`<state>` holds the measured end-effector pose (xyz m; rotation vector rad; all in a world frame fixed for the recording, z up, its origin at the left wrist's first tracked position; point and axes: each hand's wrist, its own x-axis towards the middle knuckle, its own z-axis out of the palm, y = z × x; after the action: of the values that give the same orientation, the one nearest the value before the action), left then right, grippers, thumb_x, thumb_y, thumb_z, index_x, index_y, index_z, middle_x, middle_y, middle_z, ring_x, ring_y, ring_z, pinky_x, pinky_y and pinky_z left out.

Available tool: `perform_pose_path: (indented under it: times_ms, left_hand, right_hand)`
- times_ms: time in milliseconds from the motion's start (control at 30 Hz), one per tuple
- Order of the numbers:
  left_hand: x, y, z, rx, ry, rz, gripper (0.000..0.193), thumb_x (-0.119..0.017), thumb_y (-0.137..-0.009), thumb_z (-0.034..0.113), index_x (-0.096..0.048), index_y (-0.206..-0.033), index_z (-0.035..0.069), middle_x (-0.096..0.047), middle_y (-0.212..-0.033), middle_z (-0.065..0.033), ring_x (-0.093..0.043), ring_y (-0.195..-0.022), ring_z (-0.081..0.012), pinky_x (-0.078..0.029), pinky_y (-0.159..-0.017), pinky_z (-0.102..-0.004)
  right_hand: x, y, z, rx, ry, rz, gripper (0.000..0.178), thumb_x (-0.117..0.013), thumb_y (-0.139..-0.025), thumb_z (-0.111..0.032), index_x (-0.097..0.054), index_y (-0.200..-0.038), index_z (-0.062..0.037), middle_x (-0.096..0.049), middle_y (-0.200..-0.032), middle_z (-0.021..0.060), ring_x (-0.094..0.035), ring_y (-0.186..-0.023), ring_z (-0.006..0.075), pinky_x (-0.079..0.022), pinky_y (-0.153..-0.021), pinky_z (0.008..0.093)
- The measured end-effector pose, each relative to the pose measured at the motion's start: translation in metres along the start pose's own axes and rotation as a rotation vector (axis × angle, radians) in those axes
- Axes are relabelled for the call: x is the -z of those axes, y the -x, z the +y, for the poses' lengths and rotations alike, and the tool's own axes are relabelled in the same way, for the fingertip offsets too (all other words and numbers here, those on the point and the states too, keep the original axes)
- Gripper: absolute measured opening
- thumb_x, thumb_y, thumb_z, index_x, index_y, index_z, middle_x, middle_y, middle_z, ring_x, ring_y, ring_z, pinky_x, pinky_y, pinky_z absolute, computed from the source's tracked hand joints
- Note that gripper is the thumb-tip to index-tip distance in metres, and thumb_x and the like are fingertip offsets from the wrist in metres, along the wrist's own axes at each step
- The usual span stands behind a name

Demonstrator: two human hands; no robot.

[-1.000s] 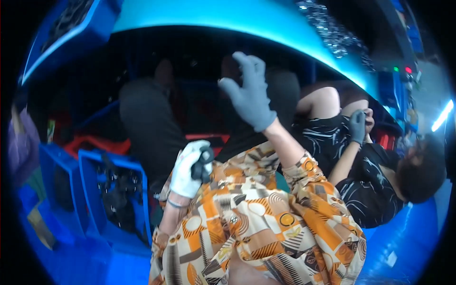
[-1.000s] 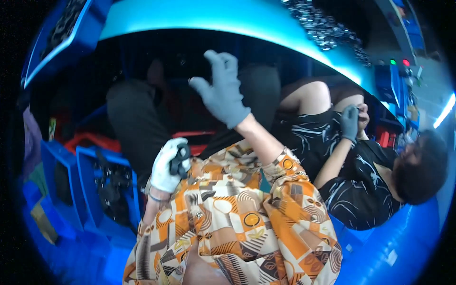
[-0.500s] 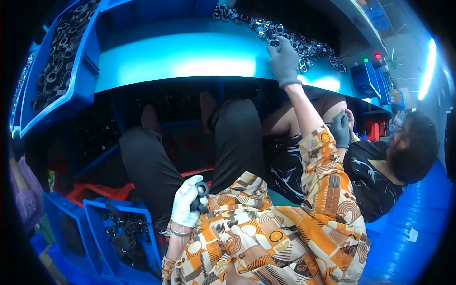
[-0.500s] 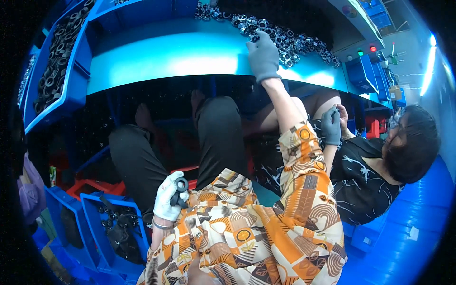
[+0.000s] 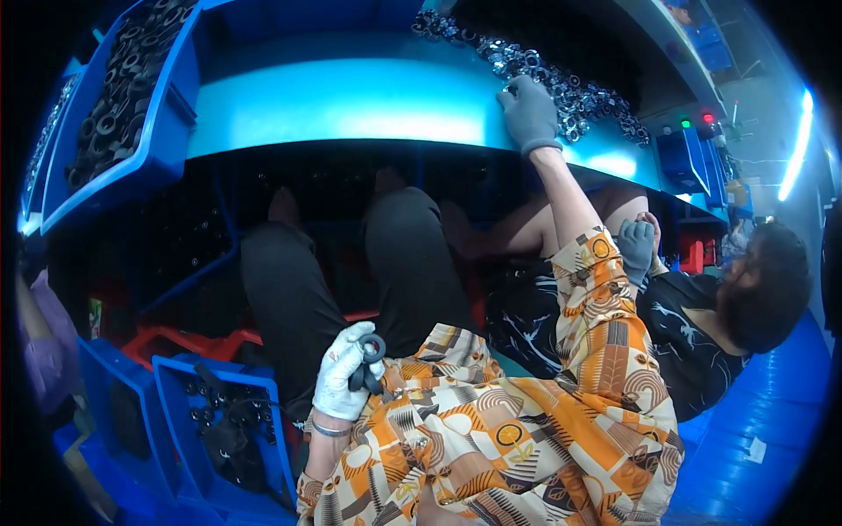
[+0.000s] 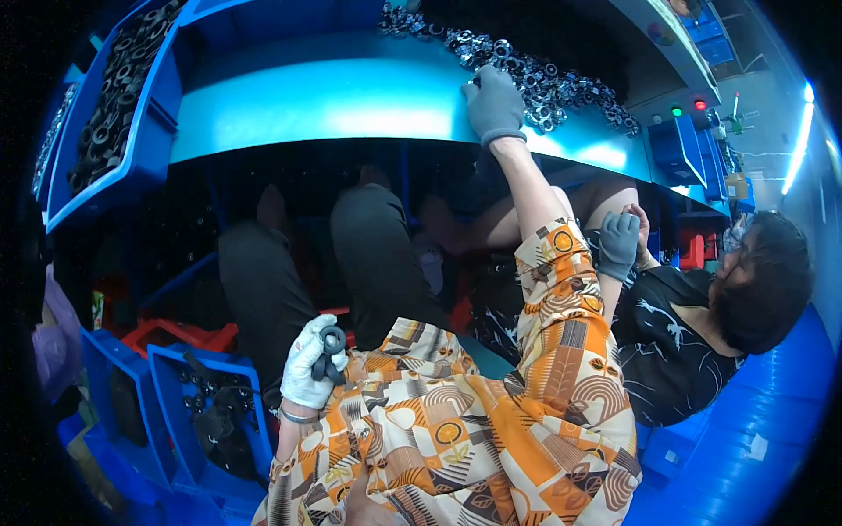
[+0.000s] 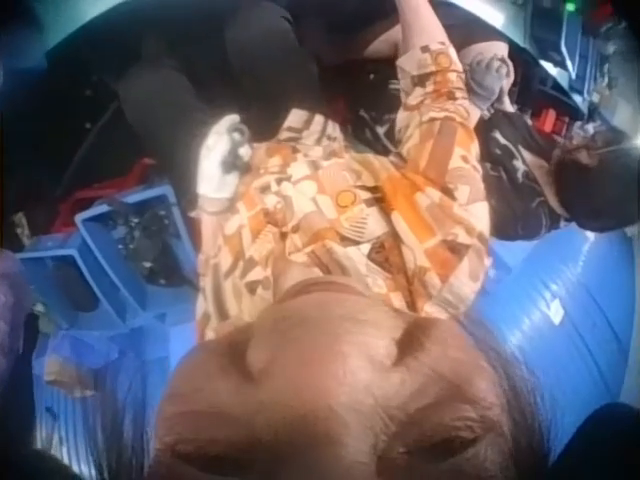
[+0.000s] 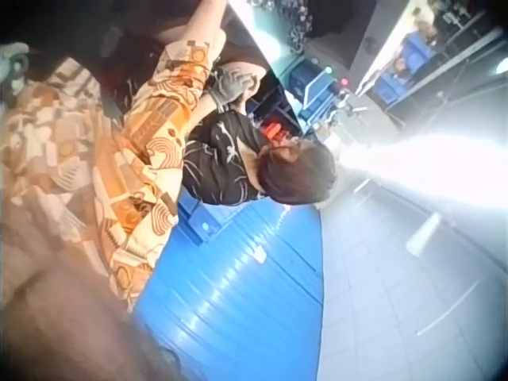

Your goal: The person retrieves metal hubs from a machine chute and assembles small wheels by inserting the metal hubs into rubber rings by hand.

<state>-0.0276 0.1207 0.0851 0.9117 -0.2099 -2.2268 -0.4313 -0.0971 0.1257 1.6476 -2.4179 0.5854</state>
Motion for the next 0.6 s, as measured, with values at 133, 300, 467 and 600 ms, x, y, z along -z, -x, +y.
perform_pose_path:
  times_ms: [133, 300, 467, 600]
  left_hand:
    - [0.003, -0.002, 0.000, -0.038, -0.080, 0.046, 0.042, -0.059, -0.090, 0.019, -0.049, -0.127, 0.002, -0.057, -0.091, -0.0039, -0.053, -0.070, -0.0108, -0.046, -0.061, -0.0250]
    - [0.010, -0.001, 0.002, -0.093, -0.035, -0.018, 0.047, -0.065, -0.087, 0.023, -0.050, -0.126, 0.001, -0.058, -0.093, -0.0043, -0.056, -0.071, -0.0116, -0.047, -0.062, -0.0232]
    - [0.005, 0.000, 0.010, -0.075, -0.042, -0.054, 0.054, -0.072, -0.083, 0.027, -0.050, -0.124, 0.000, -0.059, -0.097, -0.0055, -0.058, -0.077, -0.0118, -0.050, -0.065, -0.0236]
    - [-0.003, -0.001, 0.014, -0.087, -0.007, -0.097, 0.033, -0.063, -0.088, 0.010, -0.055, -0.119, 0.003, -0.061, -0.106, -0.0074, -0.061, -0.079, -0.0119, -0.052, -0.068, -0.0230]
  right_hand:
    - [0.005, 0.022, -0.015, 0.155, -0.001, -0.015, 0.026, -0.067, -0.082, -0.028, -0.059, -0.094, -0.0054, -0.063, -0.089, 0.0193, -0.062, -0.085, 0.0363, -0.049, -0.076, 0.0444]
    - [0.039, 0.113, -0.073, 0.285, -0.813, -0.417, 0.020, -0.067, -0.084, -0.011, -0.062, -0.100, -0.0011, -0.066, -0.088, 0.0069, -0.062, -0.083, 0.0149, -0.050, -0.074, 0.0264]
    - [0.061, 0.217, -0.128, 0.467, -1.119, -0.822, 0.029, -0.076, -0.071, -0.004, -0.063, -0.097, -0.0025, -0.061, -0.090, 0.0071, -0.062, -0.079, 0.0173, -0.048, -0.069, 0.0263]
    - [0.058, 0.242, -0.144, 0.628, -1.112, -0.706, 0.030, -0.075, -0.072, -0.008, -0.062, -0.099, -0.0062, -0.061, -0.094, 0.0076, -0.059, -0.086, 0.0230, -0.049, -0.071, 0.0308]
